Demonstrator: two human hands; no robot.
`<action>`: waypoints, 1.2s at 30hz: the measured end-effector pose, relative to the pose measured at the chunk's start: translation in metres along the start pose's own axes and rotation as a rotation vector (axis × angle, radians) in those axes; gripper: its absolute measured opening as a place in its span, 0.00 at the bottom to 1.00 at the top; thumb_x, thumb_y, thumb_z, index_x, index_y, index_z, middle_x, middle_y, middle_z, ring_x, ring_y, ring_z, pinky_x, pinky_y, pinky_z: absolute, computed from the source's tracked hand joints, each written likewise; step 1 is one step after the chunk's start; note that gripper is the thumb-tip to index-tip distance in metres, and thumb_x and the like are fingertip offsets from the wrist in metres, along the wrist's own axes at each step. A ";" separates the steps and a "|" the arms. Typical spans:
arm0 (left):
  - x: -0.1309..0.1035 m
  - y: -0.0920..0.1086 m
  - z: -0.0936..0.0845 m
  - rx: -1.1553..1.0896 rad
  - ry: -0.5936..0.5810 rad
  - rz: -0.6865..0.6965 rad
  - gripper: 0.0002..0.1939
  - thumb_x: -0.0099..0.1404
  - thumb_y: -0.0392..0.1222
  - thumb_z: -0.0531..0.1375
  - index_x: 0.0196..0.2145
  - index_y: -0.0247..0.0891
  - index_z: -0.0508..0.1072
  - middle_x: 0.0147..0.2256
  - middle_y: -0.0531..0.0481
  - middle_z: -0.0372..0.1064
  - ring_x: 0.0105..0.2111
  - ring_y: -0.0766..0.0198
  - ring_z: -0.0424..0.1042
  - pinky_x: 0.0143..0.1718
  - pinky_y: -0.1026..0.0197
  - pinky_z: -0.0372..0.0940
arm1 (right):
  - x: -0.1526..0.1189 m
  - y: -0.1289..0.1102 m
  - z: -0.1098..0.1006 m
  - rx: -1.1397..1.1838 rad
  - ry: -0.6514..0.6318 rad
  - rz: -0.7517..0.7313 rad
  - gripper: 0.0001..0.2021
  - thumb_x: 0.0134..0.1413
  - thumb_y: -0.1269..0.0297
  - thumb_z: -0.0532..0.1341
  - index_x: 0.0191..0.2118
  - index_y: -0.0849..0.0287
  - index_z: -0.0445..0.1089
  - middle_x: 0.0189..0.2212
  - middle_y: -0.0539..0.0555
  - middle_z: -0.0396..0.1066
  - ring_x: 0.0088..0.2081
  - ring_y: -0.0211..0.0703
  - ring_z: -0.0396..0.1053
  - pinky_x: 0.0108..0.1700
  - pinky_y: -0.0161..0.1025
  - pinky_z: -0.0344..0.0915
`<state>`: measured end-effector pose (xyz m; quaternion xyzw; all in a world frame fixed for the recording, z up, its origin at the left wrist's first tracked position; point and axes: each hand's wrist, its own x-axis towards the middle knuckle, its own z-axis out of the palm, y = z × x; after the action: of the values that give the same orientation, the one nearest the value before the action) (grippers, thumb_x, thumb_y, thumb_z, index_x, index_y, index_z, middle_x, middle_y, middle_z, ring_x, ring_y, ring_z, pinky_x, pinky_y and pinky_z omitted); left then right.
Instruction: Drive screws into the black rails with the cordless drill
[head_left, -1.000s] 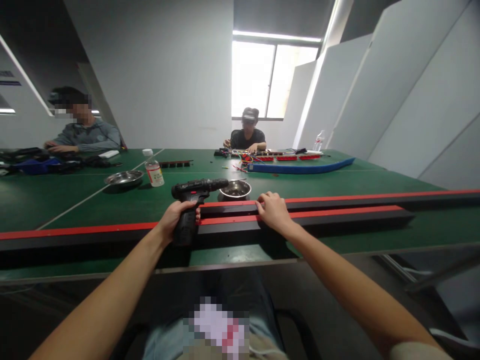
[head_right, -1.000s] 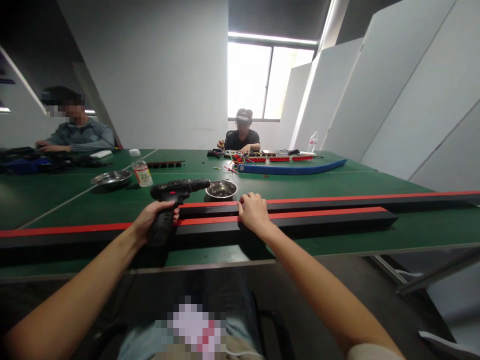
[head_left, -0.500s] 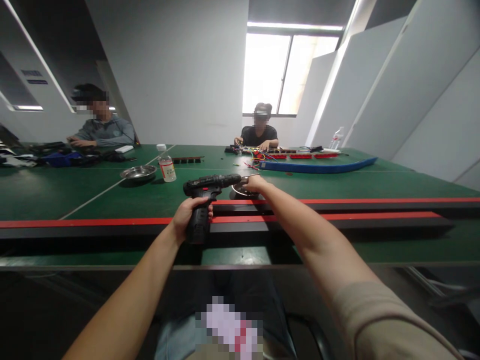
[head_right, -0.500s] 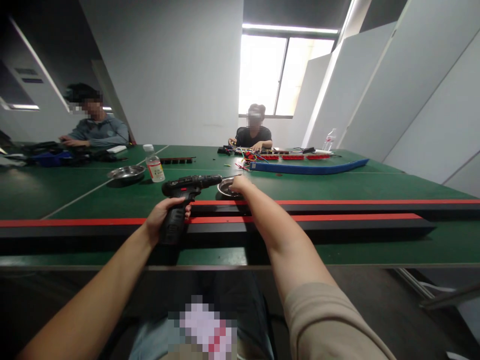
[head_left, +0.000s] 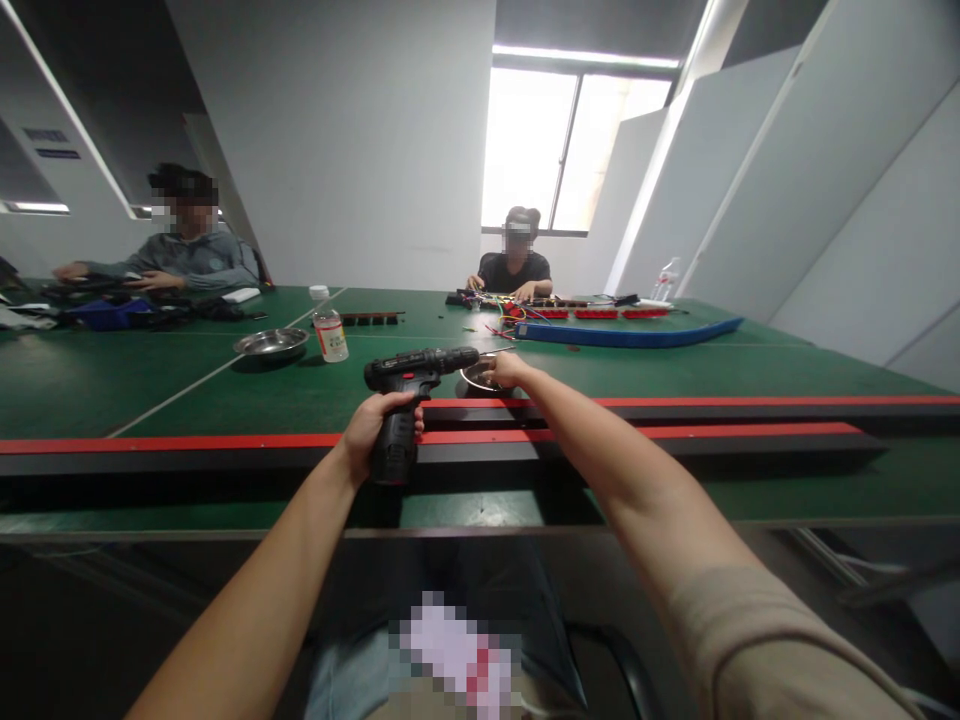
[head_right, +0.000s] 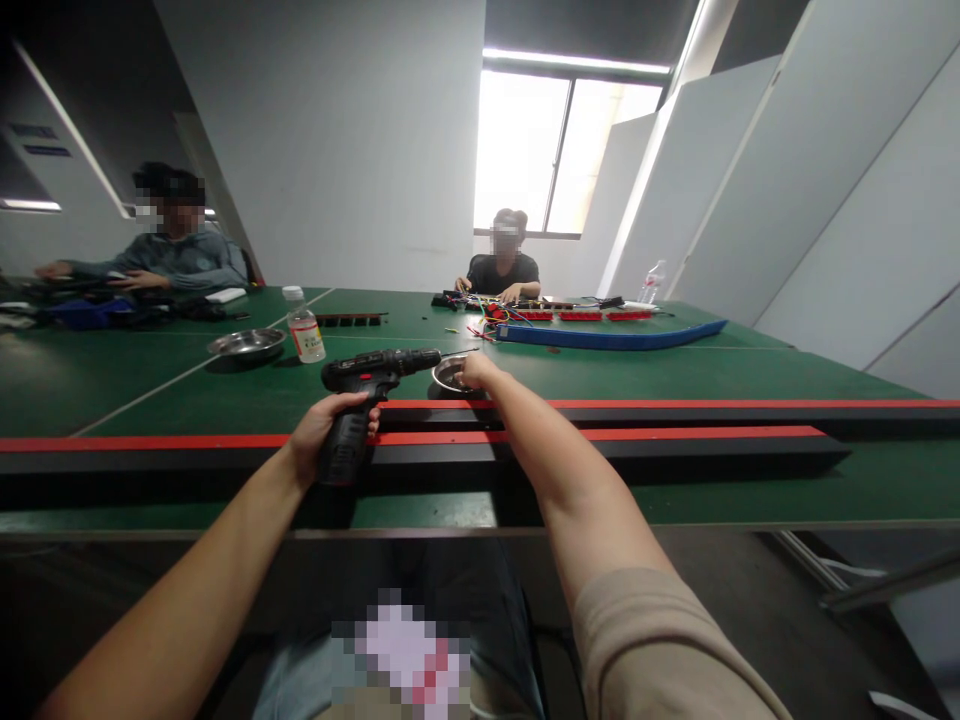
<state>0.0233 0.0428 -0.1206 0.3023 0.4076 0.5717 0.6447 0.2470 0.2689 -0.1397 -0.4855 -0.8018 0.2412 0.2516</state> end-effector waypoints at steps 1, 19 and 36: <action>0.000 0.000 0.000 0.002 -0.001 0.002 0.07 0.64 0.36 0.60 0.34 0.27 0.75 0.26 0.45 0.73 0.23 0.65 0.73 0.26 0.63 0.72 | -0.002 0.000 -0.001 -0.028 -0.008 0.014 0.04 0.43 0.70 0.70 0.29 0.60 0.76 0.19 0.51 0.69 0.27 0.41 0.68 0.32 0.35 0.63; -0.002 0.000 0.001 0.035 -0.021 0.002 0.06 0.65 0.35 0.60 0.34 0.27 0.74 0.26 0.45 0.72 0.22 0.66 0.73 0.26 0.64 0.72 | -0.022 -0.013 -0.011 -0.001 0.032 0.082 0.05 0.52 0.68 0.68 0.34 0.64 0.79 0.26 0.56 0.76 0.26 0.40 0.70 0.29 0.34 0.62; -0.015 0.000 -0.001 0.199 -0.105 -0.020 0.09 0.60 0.36 0.67 0.37 0.31 0.73 0.29 0.45 0.73 0.25 0.64 0.74 0.26 0.64 0.72 | -0.197 0.008 -0.038 1.019 0.340 0.099 0.19 0.42 0.48 0.75 0.29 0.59 0.74 0.24 0.49 0.68 0.25 0.35 0.64 0.25 0.32 0.63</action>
<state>0.0224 0.0279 -0.1178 0.3903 0.4311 0.5053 0.6376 0.3559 0.1001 -0.1496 -0.3714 -0.5072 0.5291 0.5699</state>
